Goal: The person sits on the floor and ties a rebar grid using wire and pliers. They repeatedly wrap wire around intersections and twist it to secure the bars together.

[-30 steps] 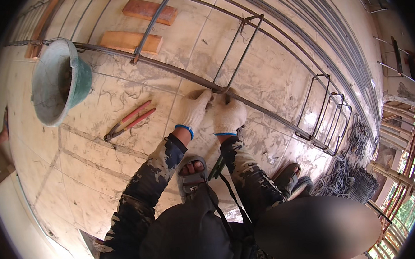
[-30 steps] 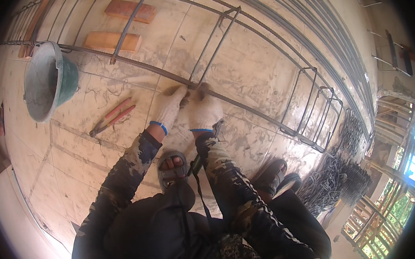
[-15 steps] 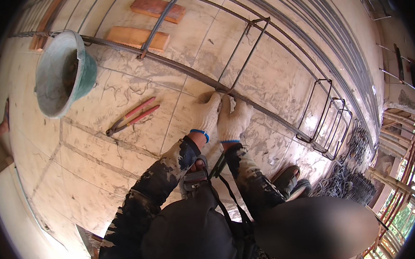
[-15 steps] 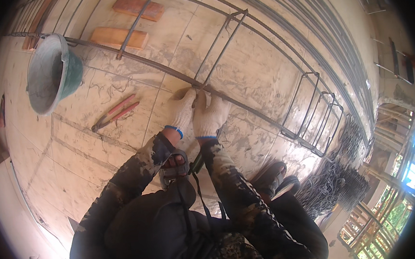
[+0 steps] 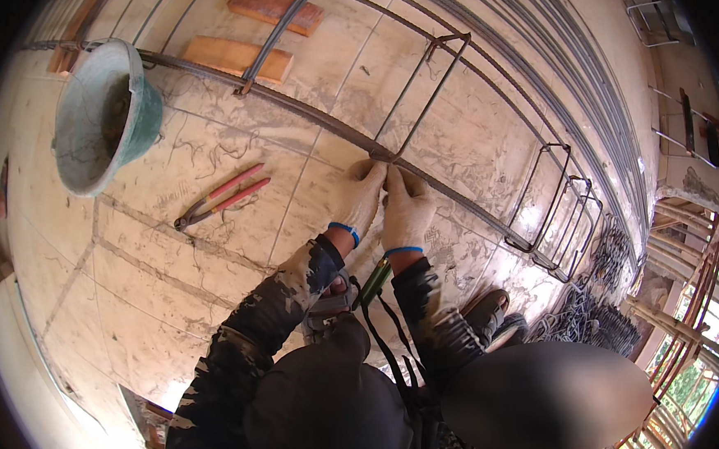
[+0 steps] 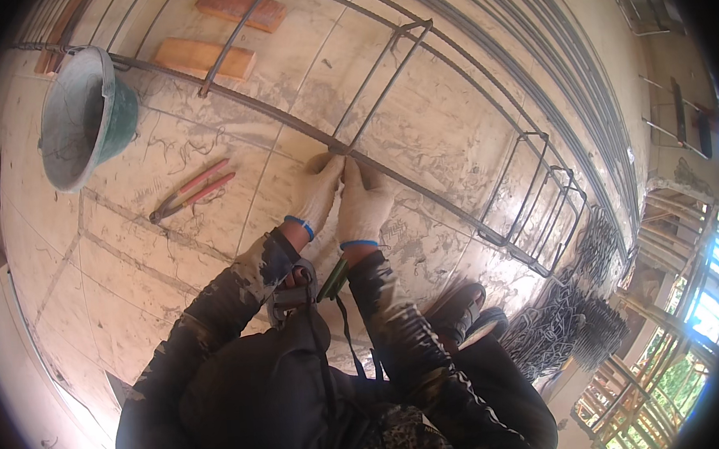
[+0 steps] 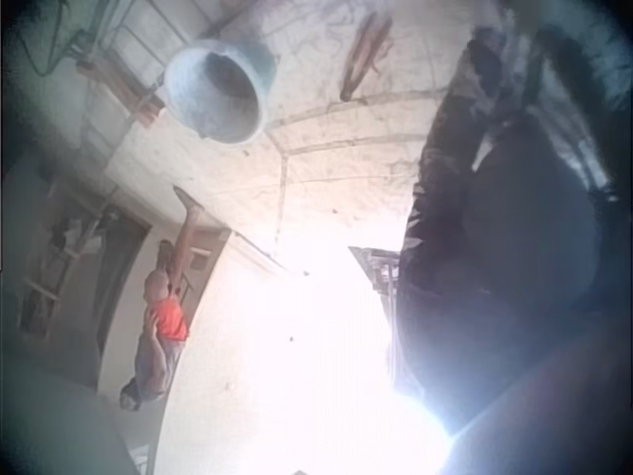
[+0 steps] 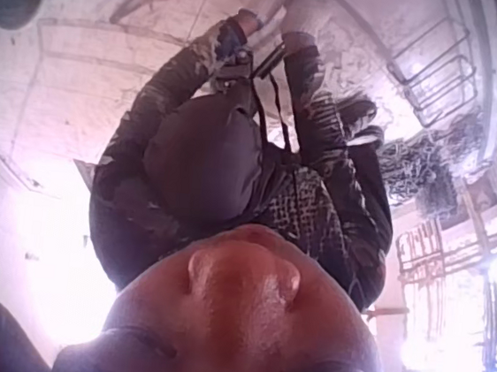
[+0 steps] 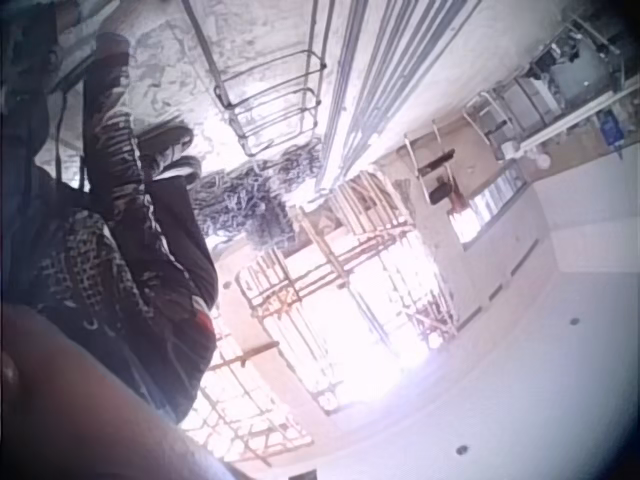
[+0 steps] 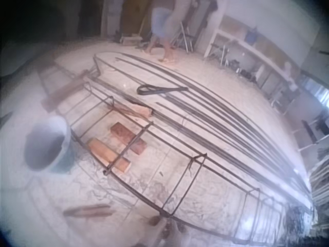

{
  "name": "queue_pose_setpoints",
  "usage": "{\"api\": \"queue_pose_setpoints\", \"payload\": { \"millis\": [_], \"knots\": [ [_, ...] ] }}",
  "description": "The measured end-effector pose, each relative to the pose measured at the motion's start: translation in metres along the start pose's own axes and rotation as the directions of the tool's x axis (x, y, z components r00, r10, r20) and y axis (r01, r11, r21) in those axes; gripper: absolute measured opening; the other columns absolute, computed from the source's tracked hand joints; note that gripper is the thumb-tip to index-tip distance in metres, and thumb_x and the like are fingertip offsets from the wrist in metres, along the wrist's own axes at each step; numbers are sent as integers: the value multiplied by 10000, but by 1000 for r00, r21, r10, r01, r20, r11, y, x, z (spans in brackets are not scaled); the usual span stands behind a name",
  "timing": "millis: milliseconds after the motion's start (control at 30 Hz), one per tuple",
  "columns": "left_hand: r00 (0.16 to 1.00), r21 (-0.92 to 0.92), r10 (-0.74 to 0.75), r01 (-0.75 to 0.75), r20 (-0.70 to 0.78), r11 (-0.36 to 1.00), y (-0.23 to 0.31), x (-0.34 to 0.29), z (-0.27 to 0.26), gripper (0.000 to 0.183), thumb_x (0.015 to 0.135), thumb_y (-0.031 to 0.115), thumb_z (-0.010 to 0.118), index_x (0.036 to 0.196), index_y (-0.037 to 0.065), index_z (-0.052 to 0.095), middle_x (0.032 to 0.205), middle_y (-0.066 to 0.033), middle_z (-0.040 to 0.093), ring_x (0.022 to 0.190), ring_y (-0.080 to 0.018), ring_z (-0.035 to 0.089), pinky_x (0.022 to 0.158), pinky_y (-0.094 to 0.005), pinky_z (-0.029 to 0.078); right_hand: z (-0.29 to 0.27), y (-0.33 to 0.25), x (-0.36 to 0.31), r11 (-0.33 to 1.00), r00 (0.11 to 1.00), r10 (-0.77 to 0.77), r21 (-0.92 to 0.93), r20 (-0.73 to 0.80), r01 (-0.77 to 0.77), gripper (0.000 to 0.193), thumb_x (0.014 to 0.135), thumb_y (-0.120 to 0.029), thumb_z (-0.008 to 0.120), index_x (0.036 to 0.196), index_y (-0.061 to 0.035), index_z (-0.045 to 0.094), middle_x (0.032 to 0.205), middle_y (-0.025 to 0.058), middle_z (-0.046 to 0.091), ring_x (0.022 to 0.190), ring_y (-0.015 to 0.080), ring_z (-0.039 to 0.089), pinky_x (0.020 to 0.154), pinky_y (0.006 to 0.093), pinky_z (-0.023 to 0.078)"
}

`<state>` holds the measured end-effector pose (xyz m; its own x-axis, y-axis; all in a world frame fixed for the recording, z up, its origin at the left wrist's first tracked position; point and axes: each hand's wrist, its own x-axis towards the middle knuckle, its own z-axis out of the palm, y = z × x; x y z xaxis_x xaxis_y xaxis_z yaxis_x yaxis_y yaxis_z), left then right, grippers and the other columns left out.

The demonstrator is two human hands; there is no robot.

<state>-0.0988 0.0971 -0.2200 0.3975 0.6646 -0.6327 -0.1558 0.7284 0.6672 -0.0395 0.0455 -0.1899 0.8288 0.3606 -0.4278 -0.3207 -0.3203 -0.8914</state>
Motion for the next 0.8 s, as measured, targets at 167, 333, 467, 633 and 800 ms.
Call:
{"api": "queue_pose_setpoints", "payload": {
  "millis": [167,333,467,633,800],
  "knots": [
    [999,-121,-37,40,21,992,-11,10,-12,163,1096,241,777,1123,81,775,895,30,702,745,-74,612,624,-278,497,-19,9,7,705,885,-440,-552,153,446,226,1040,-224,825,1114,-13,864,892,152,821,809,146,758,779,337,592],
    [988,-80,-148,152,52,985,7,7,-11,141,1086,237,786,1090,96,788,906,40,706,750,-72,609,628,-273,492,-25,12,15,860,952,-267,-408,153,307,263,1068,-251,805,1114,5,840,874,96,802,780,115,703,731,305,552],
    [984,-49,-178,179,17,983,14,1,-9,155,1076,267,796,1049,115,796,916,49,706,780,-69,622,657,-271,503,-13,13,9,994,978,-89,-47,190,99,304,1092,-285,786,1116,18,807,897,31,761,760,83,635,675,273,492],
    [969,122,-234,224,82,967,14,6,-24,287,1076,418,785,1199,159,799,974,82,674,839,-36,572,708,-249,466,-27,-7,-12,869,931,-190,-388,312,307,236,1092,-216,768,1120,15,806,962,59,792,847,139,705,763,298,559],
    [954,222,-242,201,178,954,14,-5,-9,293,1081,378,768,1236,131,801,971,59,677,801,-42,551,675,-254,453,-58,-1,-75,705,833,-437,-445,339,552,134,1075,-85,729,1136,4,809,1060,135,820,997,239,787,906,344,607]
  ]
}}
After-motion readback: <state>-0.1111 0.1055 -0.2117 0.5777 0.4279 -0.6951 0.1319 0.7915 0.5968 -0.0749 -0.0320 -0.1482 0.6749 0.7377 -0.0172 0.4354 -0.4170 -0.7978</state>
